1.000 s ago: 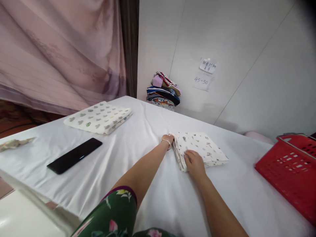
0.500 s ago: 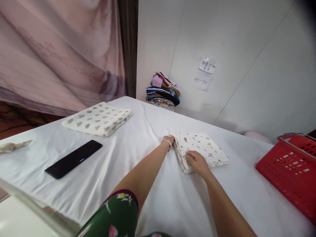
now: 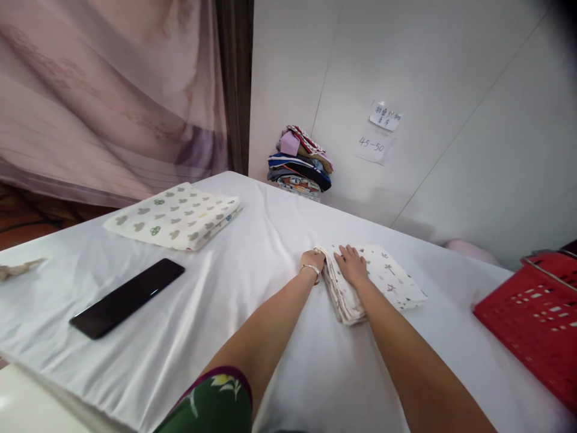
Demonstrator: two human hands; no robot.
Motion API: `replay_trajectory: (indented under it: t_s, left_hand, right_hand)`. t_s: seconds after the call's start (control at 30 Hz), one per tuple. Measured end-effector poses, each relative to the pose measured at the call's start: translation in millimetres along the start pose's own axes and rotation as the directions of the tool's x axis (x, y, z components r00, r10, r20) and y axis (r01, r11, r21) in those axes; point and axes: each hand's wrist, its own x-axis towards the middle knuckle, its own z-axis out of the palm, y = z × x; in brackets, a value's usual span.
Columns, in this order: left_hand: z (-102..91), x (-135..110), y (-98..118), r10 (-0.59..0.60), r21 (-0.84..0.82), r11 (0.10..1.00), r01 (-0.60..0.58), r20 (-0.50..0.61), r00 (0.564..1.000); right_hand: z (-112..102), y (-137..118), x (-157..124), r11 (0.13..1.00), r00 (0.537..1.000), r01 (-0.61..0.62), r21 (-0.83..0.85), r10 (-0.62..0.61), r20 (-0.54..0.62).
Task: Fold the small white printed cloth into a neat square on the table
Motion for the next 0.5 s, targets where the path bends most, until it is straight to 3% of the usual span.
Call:
replay_trajectory:
  t_s: [0.33,0.5]
  left_hand:
    - [4.6,-22,-2,-0.024,-0.155,0.988,-0.005,-0.182,0.983]
    - [0.5,-20,-3,-0.057,-0.175,0.984,0.040,-0.098,0.994]
  right_hand:
    - [6,4,-3,1.000,1.000,0.030,0.001,-0.030,0.003]
    - [5,3,-3,0.999,1.000,0.029,-0.031,-0.029,0.008]
